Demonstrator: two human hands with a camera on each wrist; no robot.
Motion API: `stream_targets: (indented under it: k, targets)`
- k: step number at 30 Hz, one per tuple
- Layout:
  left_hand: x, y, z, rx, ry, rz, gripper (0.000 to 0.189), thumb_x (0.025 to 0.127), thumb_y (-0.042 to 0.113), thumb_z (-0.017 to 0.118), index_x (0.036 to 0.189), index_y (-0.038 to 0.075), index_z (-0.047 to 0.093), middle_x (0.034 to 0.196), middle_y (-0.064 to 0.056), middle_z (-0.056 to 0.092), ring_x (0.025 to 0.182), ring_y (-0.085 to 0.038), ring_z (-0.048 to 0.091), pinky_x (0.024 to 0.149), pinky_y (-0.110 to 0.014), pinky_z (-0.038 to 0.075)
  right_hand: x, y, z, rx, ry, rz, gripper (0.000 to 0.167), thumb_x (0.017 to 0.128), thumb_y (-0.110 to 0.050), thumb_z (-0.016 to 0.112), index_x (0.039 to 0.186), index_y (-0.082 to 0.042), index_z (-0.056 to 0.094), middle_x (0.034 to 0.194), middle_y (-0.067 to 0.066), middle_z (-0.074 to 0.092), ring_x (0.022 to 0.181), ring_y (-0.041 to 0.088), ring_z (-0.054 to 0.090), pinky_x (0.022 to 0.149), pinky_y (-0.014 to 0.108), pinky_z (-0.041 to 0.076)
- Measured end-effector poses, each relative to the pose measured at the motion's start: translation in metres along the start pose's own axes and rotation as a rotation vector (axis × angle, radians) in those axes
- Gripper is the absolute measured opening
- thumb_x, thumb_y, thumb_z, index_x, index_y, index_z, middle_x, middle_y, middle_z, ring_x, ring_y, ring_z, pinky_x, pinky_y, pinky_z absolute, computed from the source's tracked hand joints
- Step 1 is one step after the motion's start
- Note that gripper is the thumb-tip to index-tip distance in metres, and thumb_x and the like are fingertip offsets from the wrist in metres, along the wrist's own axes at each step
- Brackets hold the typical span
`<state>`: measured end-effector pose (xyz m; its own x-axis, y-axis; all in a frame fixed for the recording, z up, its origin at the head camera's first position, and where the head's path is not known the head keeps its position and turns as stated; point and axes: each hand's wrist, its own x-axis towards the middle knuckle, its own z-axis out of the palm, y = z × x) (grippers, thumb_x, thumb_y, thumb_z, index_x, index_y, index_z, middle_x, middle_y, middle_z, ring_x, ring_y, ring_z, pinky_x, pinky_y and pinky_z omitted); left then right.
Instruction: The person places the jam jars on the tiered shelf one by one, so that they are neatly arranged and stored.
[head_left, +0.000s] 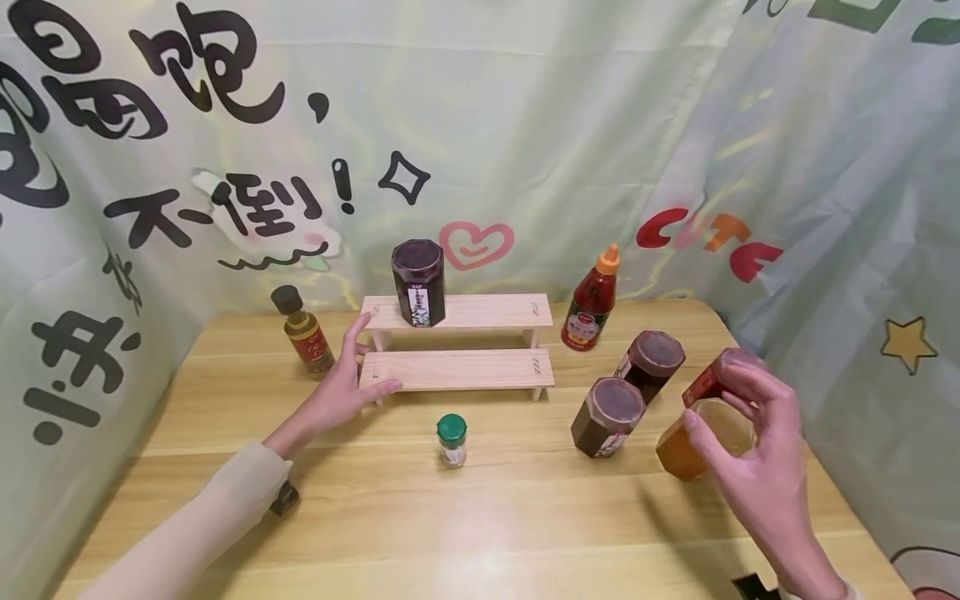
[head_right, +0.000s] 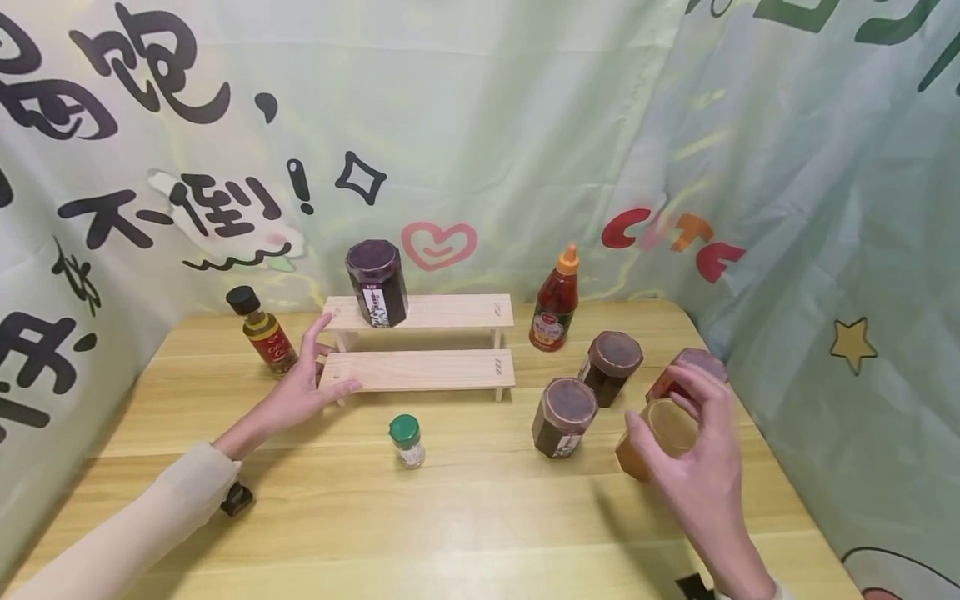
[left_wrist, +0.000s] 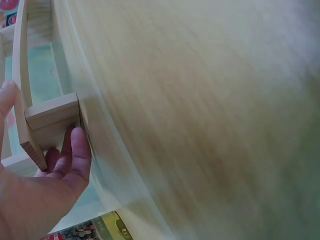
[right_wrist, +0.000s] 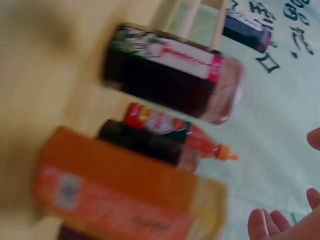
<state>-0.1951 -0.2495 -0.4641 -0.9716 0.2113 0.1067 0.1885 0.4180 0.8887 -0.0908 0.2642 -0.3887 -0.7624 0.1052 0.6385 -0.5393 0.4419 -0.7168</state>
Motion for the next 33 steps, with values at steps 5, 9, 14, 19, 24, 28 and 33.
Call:
stream_targets:
  k: [5,9,14,19,24,28,33]
  targets:
    - [0.0,-0.003,-0.001,0.02,0.002,-0.009,0.124,0.095,0.02,0.09,0.172,0.047,-0.002,0.134,-0.028,0.047,0.08,-0.031,0.07,0.063,-0.044,0.065,-0.02,0.008,-0.014,-0.083,0.052,0.158,0.097,0.072,0.025,0.081,0.157,-0.002,0.045,0.156,0.006,0.05,0.142,0.021,0.05,0.116,0.02,0.041]
    - [-0.001,-0.002,-0.001,0.02,0.006,-0.016,0.123,0.094,0.02,0.09,0.173,0.046,-0.002,0.135,-0.029,0.046,0.081,-0.031,0.07,0.064,-0.044,0.065,-0.032,0.014,-0.02,-0.155,0.051,0.306,0.115,0.07,0.02,0.089,0.164,-0.011,0.031,0.161,0.006,0.041,0.147,0.019,0.042,0.116,0.015,0.036]
    - [-0.002,0.0,-0.001,0.013,0.003,-0.022,0.124,0.095,0.019,0.09,0.173,0.045,-0.002,0.136,-0.029,0.047,0.083,-0.032,0.069,0.065,-0.046,0.065,-0.042,0.028,-0.024,-0.232,-0.011,0.461,0.126,0.073,0.01,0.095,0.169,-0.016,0.017,0.163,0.017,0.031,0.15,0.024,0.036,0.112,0.007,0.03]
    - [-0.001,0.001,0.0,-0.011,-0.004,-0.035,0.125,0.095,0.015,0.089,0.173,0.044,-0.005,0.137,-0.029,0.046,0.083,-0.037,0.069,0.066,-0.051,0.065,-0.05,0.049,-0.024,-0.164,-0.123,0.469,0.125,0.079,0.012,0.092,0.168,-0.011,0.008,0.154,0.023,0.032,0.13,0.01,0.048,0.1,0.005,0.042]
    - [-0.002,0.0,-0.002,-0.033,-0.007,-0.038,0.126,0.094,0.013,0.089,0.173,0.045,-0.004,0.138,-0.029,0.044,0.081,-0.038,0.07,0.064,-0.052,0.065,-0.055,0.063,-0.017,-0.054,-0.151,0.463,0.117,0.082,0.018,0.085,0.165,-0.014,0.009,0.14,0.004,0.042,0.116,-0.006,0.053,0.096,0.004,0.044]
    - [-0.002,0.0,-0.001,-0.008,-0.002,-0.038,0.125,0.094,0.014,0.089,0.173,0.043,-0.004,0.138,-0.03,0.045,0.083,-0.033,0.069,0.066,-0.051,0.065,-0.057,0.068,-0.015,-0.061,-0.149,0.484,0.116,0.085,0.017,0.084,0.166,-0.015,0.008,0.137,0.001,0.043,0.114,-0.006,0.054,0.095,0.004,0.043]
    - [0.0,0.0,0.002,-0.011,-0.003,-0.043,0.124,0.096,0.006,0.086,0.174,0.037,-0.005,0.137,-0.033,0.045,0.082,-0.036,0.068,0.067,-0.056,0.065,-0.055,0.071,-0.017,-0.12,-0.152,0.52,0.117,0.088,0.009,0.086,0.169,-0.015,0.005,0.141,0.003,0.039,0.115,-0.004,0.049,0.093,0.004,0.041]
